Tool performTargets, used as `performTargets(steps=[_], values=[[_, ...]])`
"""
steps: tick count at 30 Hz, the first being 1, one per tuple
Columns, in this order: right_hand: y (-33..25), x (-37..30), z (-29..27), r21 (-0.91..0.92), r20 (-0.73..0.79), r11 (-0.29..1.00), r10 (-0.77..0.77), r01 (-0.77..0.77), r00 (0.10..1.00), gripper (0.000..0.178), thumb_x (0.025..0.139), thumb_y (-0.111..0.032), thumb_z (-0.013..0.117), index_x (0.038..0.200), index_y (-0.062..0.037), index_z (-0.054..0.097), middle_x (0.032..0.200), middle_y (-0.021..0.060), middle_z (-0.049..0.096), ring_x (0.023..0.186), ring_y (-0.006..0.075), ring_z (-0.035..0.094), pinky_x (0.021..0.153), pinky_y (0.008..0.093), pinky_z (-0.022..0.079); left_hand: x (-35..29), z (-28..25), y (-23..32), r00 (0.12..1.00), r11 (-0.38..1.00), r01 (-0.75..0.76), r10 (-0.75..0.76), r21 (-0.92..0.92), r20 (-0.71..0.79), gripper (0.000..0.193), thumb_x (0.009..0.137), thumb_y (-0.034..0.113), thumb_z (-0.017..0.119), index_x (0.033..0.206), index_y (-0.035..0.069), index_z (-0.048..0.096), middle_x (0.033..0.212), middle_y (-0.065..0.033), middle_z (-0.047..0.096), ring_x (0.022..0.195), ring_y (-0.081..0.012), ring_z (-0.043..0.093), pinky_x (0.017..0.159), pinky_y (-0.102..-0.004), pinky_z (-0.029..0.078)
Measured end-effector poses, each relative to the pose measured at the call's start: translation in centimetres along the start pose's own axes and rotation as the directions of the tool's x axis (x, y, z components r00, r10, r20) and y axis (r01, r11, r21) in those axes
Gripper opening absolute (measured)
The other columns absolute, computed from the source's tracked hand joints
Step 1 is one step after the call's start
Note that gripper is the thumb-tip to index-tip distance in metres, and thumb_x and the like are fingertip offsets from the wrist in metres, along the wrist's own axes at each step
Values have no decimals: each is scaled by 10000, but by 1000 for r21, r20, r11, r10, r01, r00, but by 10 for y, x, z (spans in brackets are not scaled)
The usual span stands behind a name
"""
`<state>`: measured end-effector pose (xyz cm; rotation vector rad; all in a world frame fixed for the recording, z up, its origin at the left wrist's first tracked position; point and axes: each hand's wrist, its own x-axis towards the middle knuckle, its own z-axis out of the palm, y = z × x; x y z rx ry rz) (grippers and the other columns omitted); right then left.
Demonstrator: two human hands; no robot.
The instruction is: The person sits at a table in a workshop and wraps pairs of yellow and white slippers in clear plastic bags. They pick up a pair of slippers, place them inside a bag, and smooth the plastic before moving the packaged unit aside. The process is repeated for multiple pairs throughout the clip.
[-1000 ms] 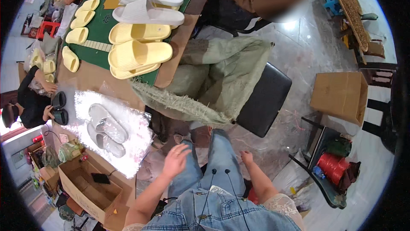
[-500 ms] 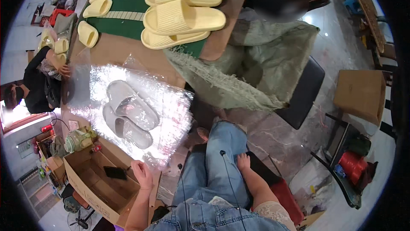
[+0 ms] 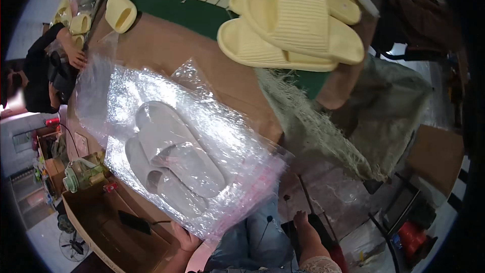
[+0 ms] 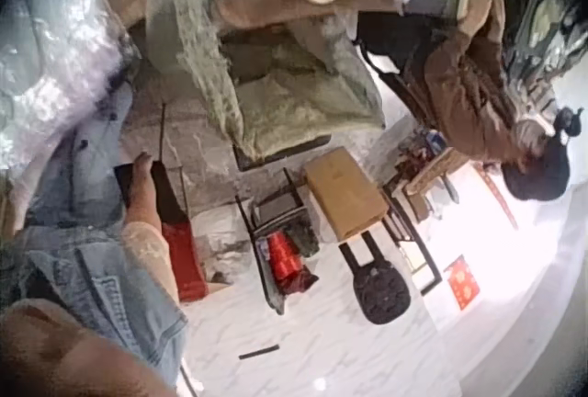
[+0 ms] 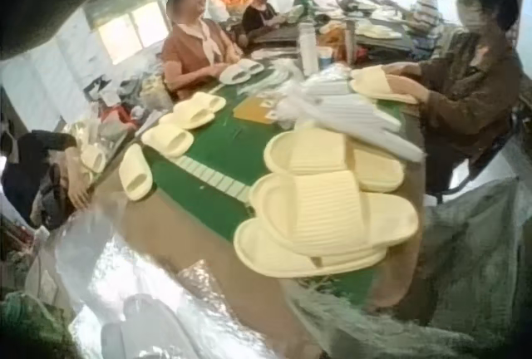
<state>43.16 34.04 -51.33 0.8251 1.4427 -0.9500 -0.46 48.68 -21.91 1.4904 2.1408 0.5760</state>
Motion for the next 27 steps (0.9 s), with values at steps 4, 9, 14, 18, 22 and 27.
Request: performTargets(steps=[4,9,14,18,22,27], values=[[0,-17,-54,-84,129,993,-76,87,989,460,935,-234,541,1374,-98,550,1509,139,420,1423,308,338,1107,477,318,-28,11,-46,991,986,127,-120,-111,62,330,851,217,589,1088,-8,545,1015,-225,547,893,-409,519,777,-493,411],[-1,-35,-129,-112,-8,993,-49,48,999,475,917,-238,593,1359,-69,547,1498,153,409,1395,275,360,1098,459,323,-32,10,-54,986,999,33,-34,9,166,298,786,184,632,1037,31,586,995,-175,566,870,-368,539,761,-472,441],[5,-59,-236,-26,-158,1000,4,-8,987,451,912,-241,603,1326,-65,562,1454,148,434,1354,264,385,1070,444,339,-31,12,-62,988,979,-155,151,130,41,305,748,177,647,1026,65,590,1023,-154,556,887,-356,545,768,-462,461],[20,-75,-305,2,-244,999,34,-34,969,432,908,-244,611,1299,-63,575,1419,144,455,1321,255,405,1046,433,352,-16,5,-50,976,962,-212,217,174,-12,318,723,165,657,1020,75,585,1027,-147,560,882,-340,554,762,-445,471],[38,-81,-355,-47,-270,998,34,-49,962,414,905,-247,619,1273,-60,587,1383,140,475,1288,246,425,1023,421,365,-40,13,-52,980,962,-192,199,194,-18,294,714,154,675,986,71,601,990,-125,576,867,-302,567,762,-411,487],[52,-85,-389,-33,-300,994,89,-104,950,392,900,-250,629,1240,-56,602,1339,136,500,1247,235,450,995,406,381,-20,-1,-42,977,966,-206,211,158,-20,243,752,186,691,963,91,616,988,-98,597,864,-267,588,754,-372,495]])
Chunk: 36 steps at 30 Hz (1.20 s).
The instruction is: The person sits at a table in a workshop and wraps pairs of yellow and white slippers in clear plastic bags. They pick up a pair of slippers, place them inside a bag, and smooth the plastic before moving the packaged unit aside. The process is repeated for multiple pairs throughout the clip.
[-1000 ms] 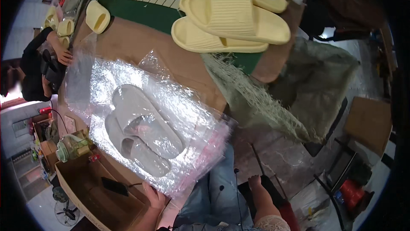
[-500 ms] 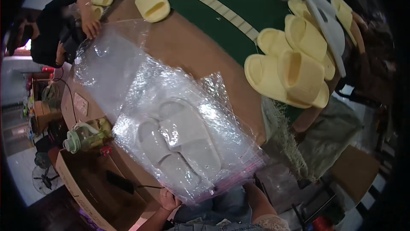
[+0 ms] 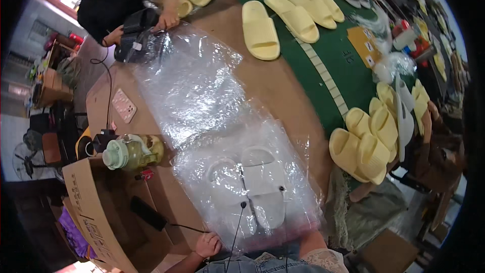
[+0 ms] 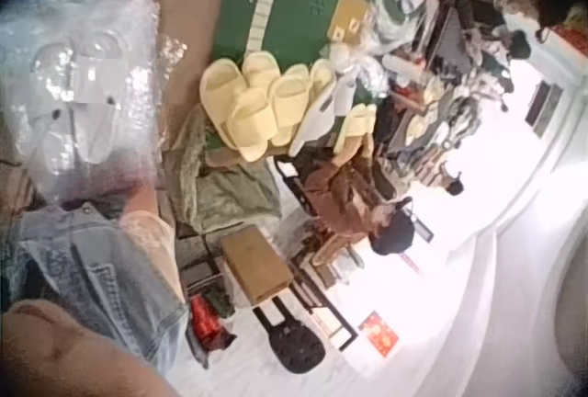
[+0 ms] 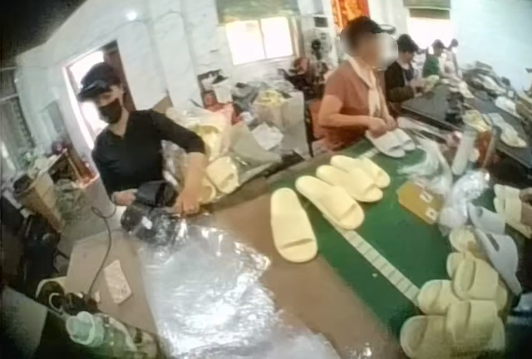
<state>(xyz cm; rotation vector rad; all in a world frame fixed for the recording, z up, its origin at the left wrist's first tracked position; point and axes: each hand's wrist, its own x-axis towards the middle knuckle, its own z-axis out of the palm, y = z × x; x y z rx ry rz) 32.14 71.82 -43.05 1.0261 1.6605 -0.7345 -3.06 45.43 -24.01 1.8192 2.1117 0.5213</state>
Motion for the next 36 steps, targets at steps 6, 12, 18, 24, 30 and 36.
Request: performTargets(steps=[6,12,18,24,30,36], values=[[14,7,-34,-27,-32,999,27,-28,999,367,894,-254,641,1200,-52,620,1286,130,531,1198,222,479,960,389,400,-3,0,0,999,996,41,-41,-78,0,225,776,184,693,977,103,634,995,-74,607,879,-254,595,773,-366,500],[29,17,-45,-13,-69,999,48,-49,996,344,888,-259,653,1160,-48,638,1233,124,561,1148,208,509,925,371,419,7,-14,3,999,994,25,-28,-103,-25,252,771,187,713,993,92,639,981,-80,604,843,-261,605,758,-367,512],[48,43,-53,-25,-105,999,42,-45,994,323,883,-263,665,1120,-44,656,1180,118,592,1099,195,539,891,354,438,2,-6,-3,1000,990,4,-7,-143,-22,265,749,141,736,986,79,635,950,-79,605,848,-257,611,712,-363,519],[67,73,-69,-51,-168,999,2,-10,986,305,877,-267,677,1080,-40,674,1127,113,622,1050,181,569,856,336,458,-2,0,0,995,988,-1,-13,-152,-95,281,740,122,725,996,64,624,960,-93,591,803,-264,596,690,-357,506],[80,84,-72,-54,-245,997,-58,46,968,290,871,-271,689,1040,-35,692,1074,107,653,1000,168,599,821,319,477,-3,-1,9,989,990,25,-45,-142,-141,254,754,113,701,991,67,625,955,-110,579,836,-303,592,727,-383,512],[56,85,-45,-16,-350,990,-139,142,926,279,866,-275,701,1000,-31,711,1022,101,683,951,154,629,787,301,496,2,-5,11,984,993,-9,-12,-120,-179,202,778,117,686,958,67,610,965,-127,573,864,-325,589,758,-409,507]])
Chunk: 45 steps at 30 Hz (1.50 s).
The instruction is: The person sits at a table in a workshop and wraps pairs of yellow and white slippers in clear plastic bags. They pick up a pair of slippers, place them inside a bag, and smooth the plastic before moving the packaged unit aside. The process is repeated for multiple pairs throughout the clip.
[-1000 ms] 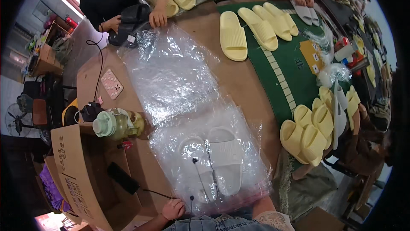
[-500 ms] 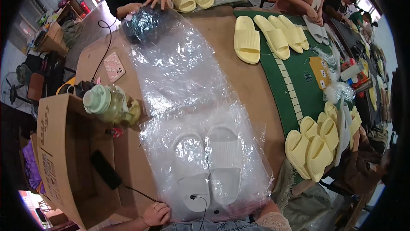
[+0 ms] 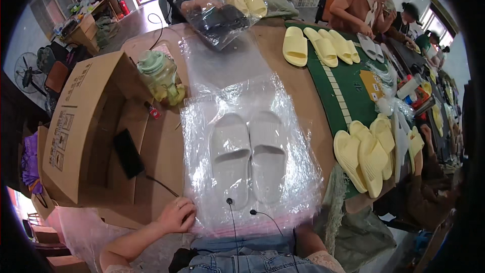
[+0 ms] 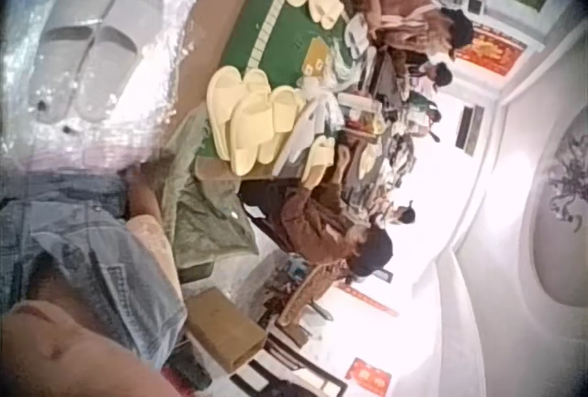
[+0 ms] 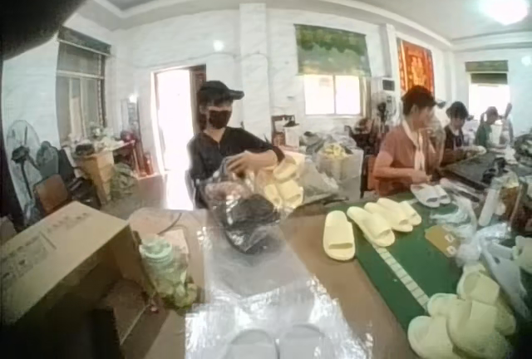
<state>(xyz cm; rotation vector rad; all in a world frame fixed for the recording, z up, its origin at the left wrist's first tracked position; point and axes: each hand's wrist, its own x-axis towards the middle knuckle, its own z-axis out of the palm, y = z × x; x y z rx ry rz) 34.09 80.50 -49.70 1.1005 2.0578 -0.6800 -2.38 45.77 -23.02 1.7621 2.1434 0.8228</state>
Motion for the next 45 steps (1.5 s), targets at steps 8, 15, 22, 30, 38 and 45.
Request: performTargets(steps=[8,15,22,30,38,45], values=[[-28,-191,-134,663,-13,712,-300,232,954,271,858,-281,717,947,-26,735,951,93,724,885,137,669,741,278,522,8,0,8,942,985,149,-168,-86,-291,71,809,66,598,879,60,589,875,-135,574,725,-335,561,670,-393,468],[-118,-273,-208,434,-727,477,-316,765,610,149,867,-156,709,889,-8,706,750,46,680,653,107,603,594,257,450,73,11,42,833,948,291,-184,130,-523,411,883,211,632,1239,28,542,1298,-266,501,1204,-461,440,1012,-529,355],[-142,-230,-197,125,-968,705,-69,698,242,132,866,-129,702,798,-22,663,674,96,594,585,208,580,556,304,442,66,34,9,871,970,241,-205,24,-447,565,881,225,629,1373,2,466,1472,-299,374,1346,-480,347,1117,-541,267],[-8,-141,2,338,-858,868,124,365,499,220,929,-176,618,770,-24,636,697,137,606,623,308,586,631,385,466,73,32,15,865,956,292,-276,-26,-419,519,852,101,619,1346,0,496,1475,-238,408,1371,-421,355,1135,-500,267],[0,-116,10,784,91,607,91,-127,992,284,926,-311,616,960,-41,698,905,132,685,928,272,650,876,404,483,75,26,12,862,931,363,-349,-33,-369,553,804,113,648,1326,3,504,1480,-242,403,1370,-439,357,1132,-503,264],[7,-113,-8,415,126,893,135,-176,983,322,910,-349,618,968,-45,707,919,129,698,932,284,657,878,404,489,81,20,15,855,885,465,-453,-14,-251,596,794,208,675,1338,34,503,1509,-225,369,1388,-434,330,1121,-526,257]])
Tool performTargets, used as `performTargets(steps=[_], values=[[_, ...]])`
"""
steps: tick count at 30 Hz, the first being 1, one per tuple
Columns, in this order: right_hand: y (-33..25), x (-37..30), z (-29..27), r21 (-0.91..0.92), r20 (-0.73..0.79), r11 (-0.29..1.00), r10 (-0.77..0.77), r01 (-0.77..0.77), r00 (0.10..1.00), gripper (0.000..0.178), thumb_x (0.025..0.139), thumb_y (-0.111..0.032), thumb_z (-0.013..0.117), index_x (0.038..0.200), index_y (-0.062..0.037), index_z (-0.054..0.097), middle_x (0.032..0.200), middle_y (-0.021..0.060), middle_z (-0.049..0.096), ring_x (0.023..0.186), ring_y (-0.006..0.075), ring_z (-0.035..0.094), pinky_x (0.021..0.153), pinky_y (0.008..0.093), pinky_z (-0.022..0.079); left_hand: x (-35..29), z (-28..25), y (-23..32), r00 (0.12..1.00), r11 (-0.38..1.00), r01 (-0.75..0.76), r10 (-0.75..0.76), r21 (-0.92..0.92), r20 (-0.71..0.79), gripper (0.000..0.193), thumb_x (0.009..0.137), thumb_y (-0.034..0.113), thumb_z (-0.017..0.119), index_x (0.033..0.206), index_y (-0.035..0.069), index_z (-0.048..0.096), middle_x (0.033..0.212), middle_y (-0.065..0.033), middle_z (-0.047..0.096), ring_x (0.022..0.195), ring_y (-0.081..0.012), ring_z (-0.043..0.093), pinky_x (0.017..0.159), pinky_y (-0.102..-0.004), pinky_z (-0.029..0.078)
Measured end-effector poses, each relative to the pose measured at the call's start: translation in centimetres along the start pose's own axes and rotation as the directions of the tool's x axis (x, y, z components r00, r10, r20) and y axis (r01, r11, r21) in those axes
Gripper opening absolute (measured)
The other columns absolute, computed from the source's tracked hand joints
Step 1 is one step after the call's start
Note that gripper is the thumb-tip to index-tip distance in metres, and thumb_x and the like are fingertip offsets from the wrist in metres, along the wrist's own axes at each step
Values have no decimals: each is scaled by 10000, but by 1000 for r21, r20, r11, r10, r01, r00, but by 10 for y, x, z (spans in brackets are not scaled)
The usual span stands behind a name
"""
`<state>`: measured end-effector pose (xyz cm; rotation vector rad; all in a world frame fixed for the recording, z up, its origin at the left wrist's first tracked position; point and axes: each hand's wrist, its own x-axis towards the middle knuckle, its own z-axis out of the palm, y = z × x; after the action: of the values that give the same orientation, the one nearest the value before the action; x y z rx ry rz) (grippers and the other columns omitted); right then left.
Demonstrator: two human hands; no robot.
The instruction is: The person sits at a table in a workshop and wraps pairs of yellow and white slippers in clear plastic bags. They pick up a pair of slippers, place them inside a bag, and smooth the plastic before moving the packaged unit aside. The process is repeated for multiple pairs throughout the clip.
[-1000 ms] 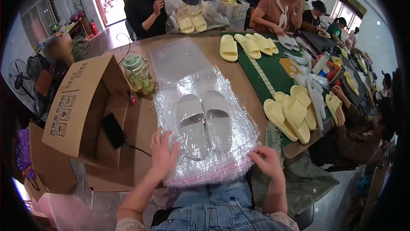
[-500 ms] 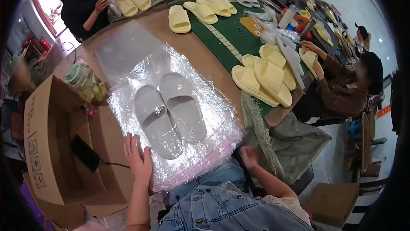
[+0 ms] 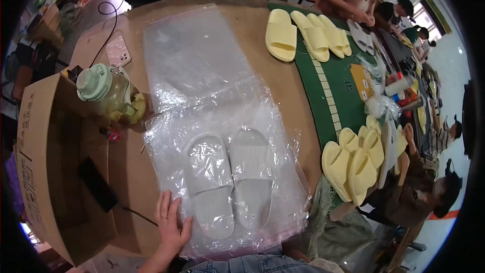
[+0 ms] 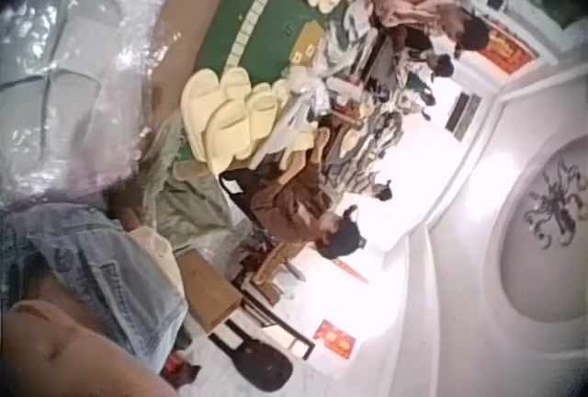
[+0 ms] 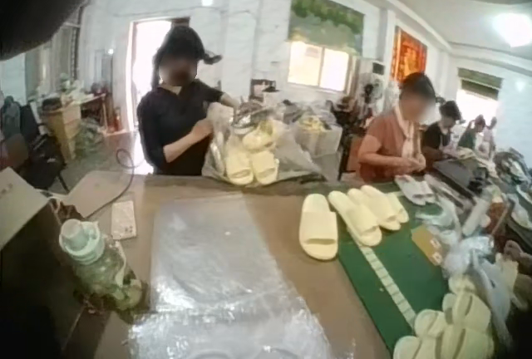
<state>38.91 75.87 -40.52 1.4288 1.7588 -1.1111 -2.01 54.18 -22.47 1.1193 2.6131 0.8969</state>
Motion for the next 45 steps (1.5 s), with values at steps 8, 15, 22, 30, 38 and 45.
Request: performTargets(steps=[8,15,22,30,38,45], values=[[0,37,-4,-305,-54,951,-75,55,996,366,892,-393,620,977,-50,718,934,125,713,936,299,666,880,403,496,2,-1,0,1000,999,-30,30,-44,2,552,807,134,658,1329,21,520,1486,-225,403,1382,-436,333,1134,-516,246],[-3,48,-4,-462,-92,857,-304,230,948,406,876,-431,622,985,-54,727,948,122,726,941,311,673,882,403,503,-3,3,-1,990,992,-120,116,-41,-86,488,828,103,630,1301,13,551,1443,-216,466,1369,-439,357,1136,-498,265],[-110,-172,-149,-95,179,756,-626,647,758,336,907,-371,626,911,-55,739,774,64,718,728,187,682,697,309,522,-15,14,-9,965,987,-151,137,-47,-223,466,855,190,663,1283,26,577,1397,-186,526,1341,-413,399,1114,-488,311],[-250,-149,-129,33,-476,373,-810,927,343,293,889,-294,679,964,-13,718,792,110,705,724,191,660,664,312,503,25,5,14,912,960,-195,253,200,-323,611,844,339,712,1317,0,529,1351,-259,504,1311,-436,390,1094,-507,334],[-351,-116,-90,-396,-645,688,-680,608,349,606,762,-516,760,954,46,639,854,245,694,863,365,693,787,441,542,55,20,5,974,965,-224,215,-139,-75,720,855,386,678,1410,-6,440,1361,-252,513,1284,-428,432,1107,-460,330],[-355,-77,-78,-393,-667,720,-651,572,362,511,849,-451,689,893,48,590,840,263,679,816,419,678,734,478,536,46,29,1,956,942,-287,271,-174,-109,743,854,382,673,1440,17,398,1395,-245,488,1284,-419,431,1086,-490,319]])
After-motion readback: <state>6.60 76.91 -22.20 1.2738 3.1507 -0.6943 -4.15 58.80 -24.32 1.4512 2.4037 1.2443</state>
